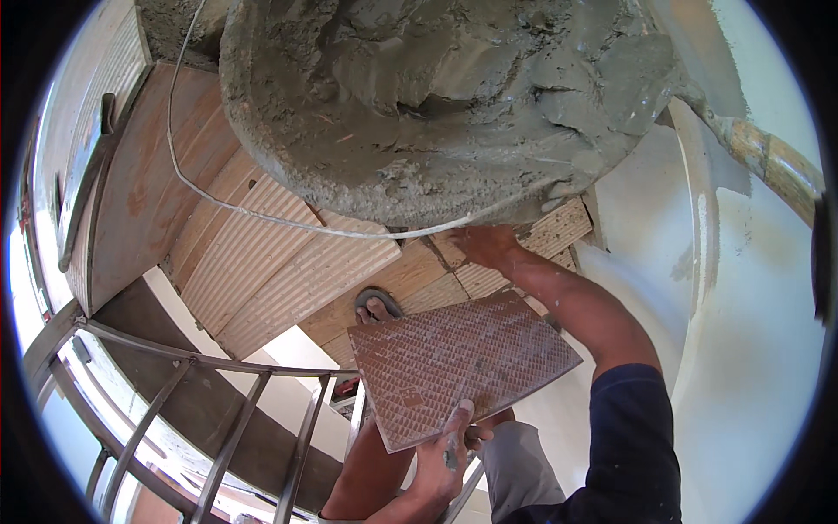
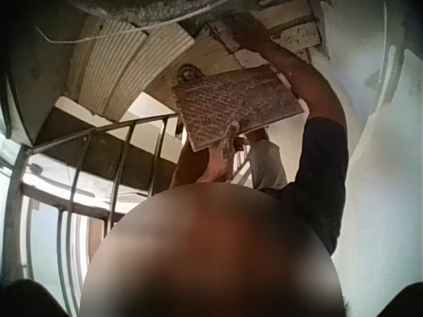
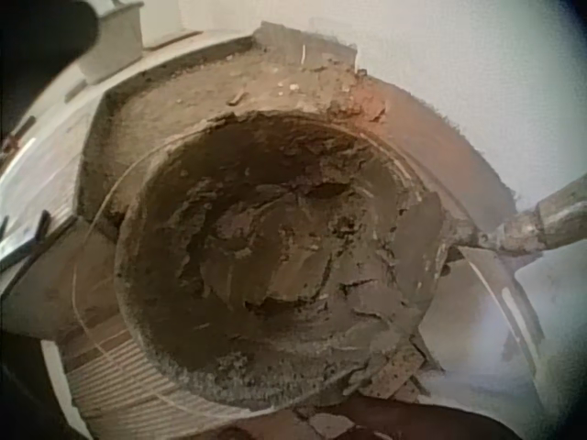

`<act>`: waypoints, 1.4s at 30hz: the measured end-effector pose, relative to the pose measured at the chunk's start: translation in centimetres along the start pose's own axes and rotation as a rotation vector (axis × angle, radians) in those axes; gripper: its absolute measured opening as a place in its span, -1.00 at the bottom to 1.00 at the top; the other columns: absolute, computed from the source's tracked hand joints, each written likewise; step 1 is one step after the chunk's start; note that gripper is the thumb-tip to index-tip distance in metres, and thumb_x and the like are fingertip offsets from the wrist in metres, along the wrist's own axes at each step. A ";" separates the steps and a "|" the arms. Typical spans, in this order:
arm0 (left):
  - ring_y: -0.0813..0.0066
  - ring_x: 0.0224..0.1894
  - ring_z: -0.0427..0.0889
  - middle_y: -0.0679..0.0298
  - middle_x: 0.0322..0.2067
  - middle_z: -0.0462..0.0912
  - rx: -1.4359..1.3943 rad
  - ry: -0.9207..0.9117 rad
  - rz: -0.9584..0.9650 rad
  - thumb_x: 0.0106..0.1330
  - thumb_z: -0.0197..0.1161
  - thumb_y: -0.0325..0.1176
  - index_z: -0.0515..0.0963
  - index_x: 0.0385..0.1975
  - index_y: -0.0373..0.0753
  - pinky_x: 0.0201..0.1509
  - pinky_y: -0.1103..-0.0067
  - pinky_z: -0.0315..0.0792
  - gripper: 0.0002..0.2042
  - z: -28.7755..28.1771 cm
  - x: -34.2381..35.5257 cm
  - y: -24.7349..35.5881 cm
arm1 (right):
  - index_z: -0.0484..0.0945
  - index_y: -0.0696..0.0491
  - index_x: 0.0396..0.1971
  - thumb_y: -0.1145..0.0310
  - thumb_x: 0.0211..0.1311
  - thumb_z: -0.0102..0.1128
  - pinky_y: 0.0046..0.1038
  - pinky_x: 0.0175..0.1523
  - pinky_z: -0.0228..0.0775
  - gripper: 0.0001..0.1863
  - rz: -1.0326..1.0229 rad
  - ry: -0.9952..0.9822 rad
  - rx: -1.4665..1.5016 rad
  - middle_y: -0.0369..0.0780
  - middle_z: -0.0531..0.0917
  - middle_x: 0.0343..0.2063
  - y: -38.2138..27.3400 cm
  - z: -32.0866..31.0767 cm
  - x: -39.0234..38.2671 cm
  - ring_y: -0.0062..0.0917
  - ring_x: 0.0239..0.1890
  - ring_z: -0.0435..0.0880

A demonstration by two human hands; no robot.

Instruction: Applying mortar, setting tiles, and grinding tiles to fit stair steps.

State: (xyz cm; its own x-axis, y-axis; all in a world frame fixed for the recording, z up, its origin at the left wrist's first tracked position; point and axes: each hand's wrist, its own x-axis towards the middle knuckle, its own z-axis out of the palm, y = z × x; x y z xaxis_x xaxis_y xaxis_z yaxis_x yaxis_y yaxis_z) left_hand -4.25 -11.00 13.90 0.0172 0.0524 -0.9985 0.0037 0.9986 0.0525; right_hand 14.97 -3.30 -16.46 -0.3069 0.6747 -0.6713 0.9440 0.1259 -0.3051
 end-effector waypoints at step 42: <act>0.45 -0.26 0.58 0.26 -0.08 0.48 -0.197 -0.022 -0.092 0.45 0.16 -0.21 0.26 0.16 -0.17 -0.10 0.47 0.41 -0.62 -0.2 -0.1 2.3 | -0.03 0.09 0.48 0.06 0.43 -0.14 -0.20 0.18 0.48 -0.27 0.637 0.203 -0.117 -0.15 0.10 0.47 13.7 -1.3 -5.6 -0.18 0.22 0.51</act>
State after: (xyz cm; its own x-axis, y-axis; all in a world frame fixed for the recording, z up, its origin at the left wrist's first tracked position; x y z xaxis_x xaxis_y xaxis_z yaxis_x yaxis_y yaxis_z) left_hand -4.41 -8.71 14.11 0.0478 -0.0370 -0.9982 -0.1890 0.9809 -0.0454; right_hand 29.76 -4.37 -16.01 0.3316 0.7649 -0.5521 0.9434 -0.2715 0.1906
